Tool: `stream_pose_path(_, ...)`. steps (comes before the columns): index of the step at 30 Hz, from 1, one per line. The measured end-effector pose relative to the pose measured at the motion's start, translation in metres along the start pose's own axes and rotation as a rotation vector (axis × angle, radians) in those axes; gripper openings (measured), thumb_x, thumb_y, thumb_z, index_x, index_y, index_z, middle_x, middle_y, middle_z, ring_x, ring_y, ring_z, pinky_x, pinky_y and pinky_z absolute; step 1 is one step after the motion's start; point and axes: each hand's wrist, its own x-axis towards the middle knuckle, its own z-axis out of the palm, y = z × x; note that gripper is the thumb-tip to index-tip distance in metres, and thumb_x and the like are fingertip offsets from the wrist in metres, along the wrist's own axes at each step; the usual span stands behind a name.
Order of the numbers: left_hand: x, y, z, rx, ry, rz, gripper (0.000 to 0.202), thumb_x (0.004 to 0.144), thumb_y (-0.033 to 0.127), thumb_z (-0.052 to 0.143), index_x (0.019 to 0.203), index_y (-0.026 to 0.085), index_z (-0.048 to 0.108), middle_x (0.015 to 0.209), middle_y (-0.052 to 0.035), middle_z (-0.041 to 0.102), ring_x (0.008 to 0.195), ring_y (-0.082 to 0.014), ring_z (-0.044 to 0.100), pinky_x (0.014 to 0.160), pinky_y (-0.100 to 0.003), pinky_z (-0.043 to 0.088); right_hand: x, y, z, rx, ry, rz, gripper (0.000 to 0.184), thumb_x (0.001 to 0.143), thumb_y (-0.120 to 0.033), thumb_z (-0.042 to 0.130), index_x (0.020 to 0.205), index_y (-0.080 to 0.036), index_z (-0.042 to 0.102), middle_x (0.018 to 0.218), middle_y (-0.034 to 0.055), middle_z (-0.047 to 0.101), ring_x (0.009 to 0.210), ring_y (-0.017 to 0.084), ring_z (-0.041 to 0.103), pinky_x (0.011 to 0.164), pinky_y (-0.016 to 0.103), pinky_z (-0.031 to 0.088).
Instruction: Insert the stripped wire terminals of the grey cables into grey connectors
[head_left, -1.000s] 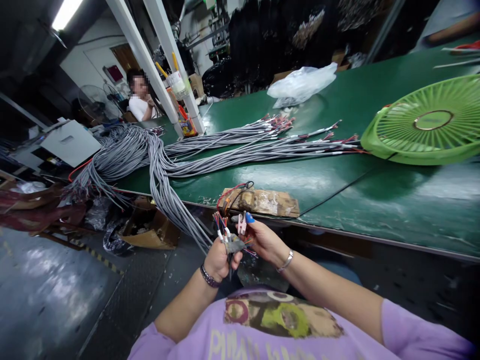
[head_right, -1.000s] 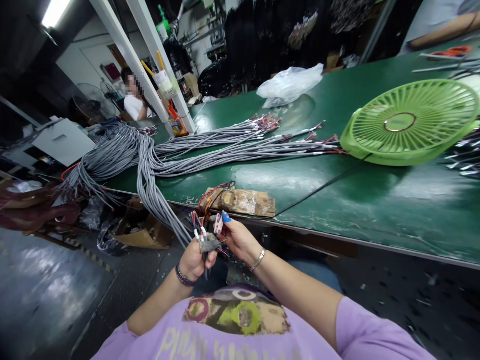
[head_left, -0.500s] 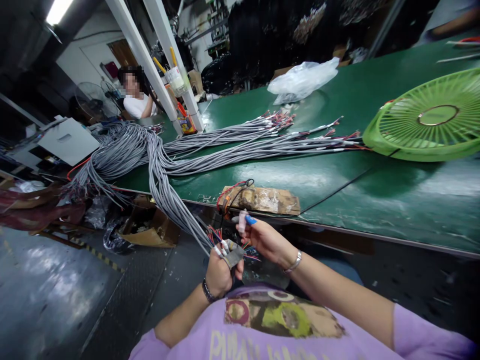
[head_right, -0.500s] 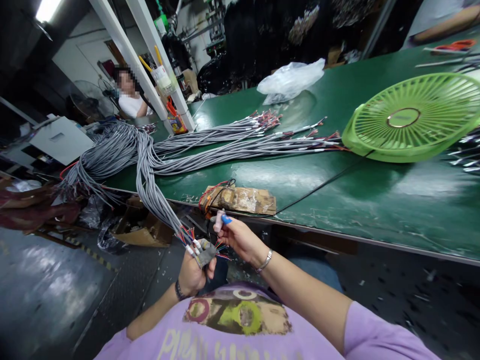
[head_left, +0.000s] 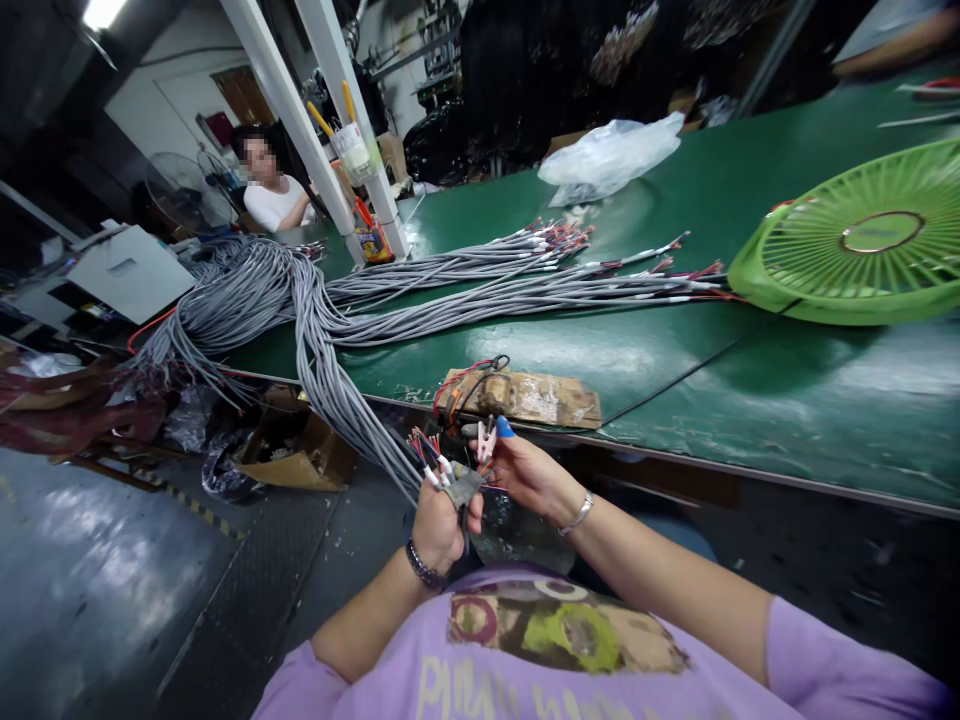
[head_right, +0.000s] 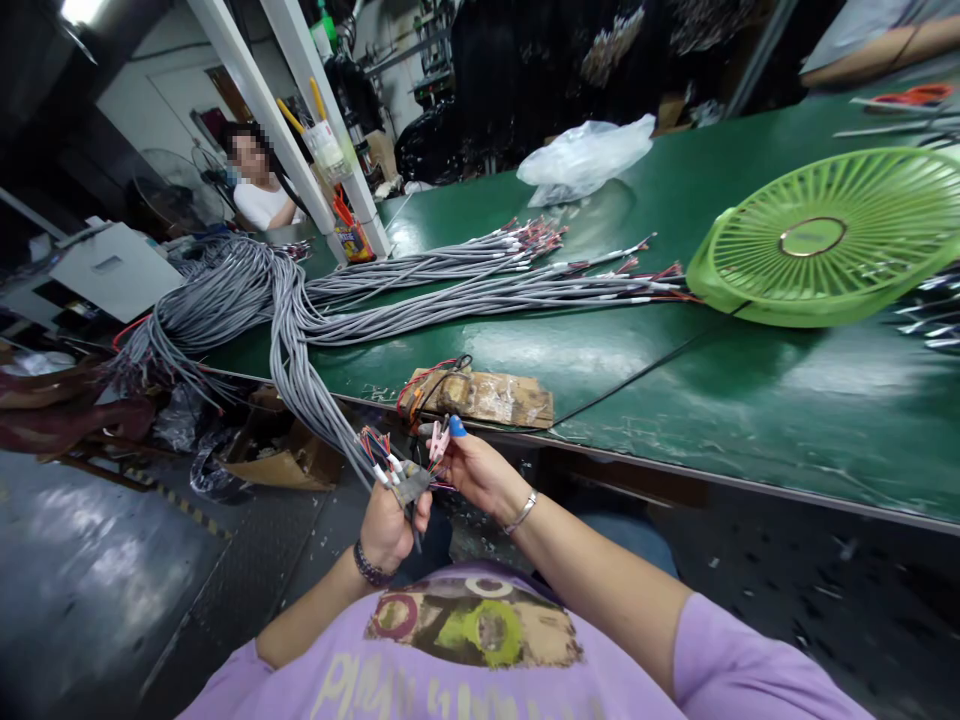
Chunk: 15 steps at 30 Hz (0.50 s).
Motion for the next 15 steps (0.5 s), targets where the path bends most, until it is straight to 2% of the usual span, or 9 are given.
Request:
stream_pose_path(3, 0.0009, -0.0009, 0.0003, 0.022, 0.018, -0.026, 0.029, 0.06, 0.039, 0.068, 0.058, 0.016, 0.05, 0.038, 0.0039, 0.051, 0.026, -0.0049, 0.037, 0.028, -0.016, 0.025, 0.0026, 0.0019, 0.002, 0.003, 0.068, -0.071, 0.032, 0.07, -0.047, 0.07, 0.071, -0.015, 0.066, 0.062, 0.0002, 0.064, 0.051, 0.008, 0.051, 0.052, 0.022, 0.039)
stream_pose_path(6, 0.0, -0.0014, 0.0008, 0.055, 0.027, -0.037, 0.031, 0.06, 0.041, 0.068, 0.058, 0.016, 0.051, 0.037, 0.0042, 0.05, 0.026, -0.0046, 0.036, 0.028, -0.016, 0.025, 0.0033, 0.0035, 0.0036, 0.014, 0.099, -0.081, 0.034, 0.067, -0.048, 0.072, 0.069, -0.015, 0.066, 0.06, -0.0002, 0.063, 0.051, 0.008, 0.05, 0.052, 0.023, 0.038)
stream_pose_path(12, -0.0026, -0.0003, -0.0005, 0.058, 0.028, -0.035, 0.029, 0.061, 0.038, 0.068, 0.057, 0.015, 0.051, 0.037, 0.0043, 0.049, 0.026, -0.0045, 0.036, 0.027, -0.016, 0.025, -0.0004, 0.0057, 0.0026, 0.003, 0.002, -0.064, 0.039, 0.071, -0.055, 0.064, 0.069, -0.017, 0.062, 0.062, 0.0002, 0.06, 0.054, 0.01, 0.049, 0.054, 0.024, 0.039)
stream_pose_path(15, -0.0047, -0.0001, -0.0029, 0.03, 0.014, -0.012, 0.028, 0.061, 0.036, 0.07, 0.058, 0.016, 0.05, 0.037, 0.0047, 0.049, 0.026, -0.0047, 0.036, 0.026, -0.015, 0.025, 0.0, 0.007, -0.0015, -0.02, -0.009, -0.066, 0.036, 0.074, -0.054, 0.062, 0.074, -0.018, 0.063, 0.066, 0.0015, 0.062, 0.056, 0.011, 0.051, 0.055, 0.024, 0.041)
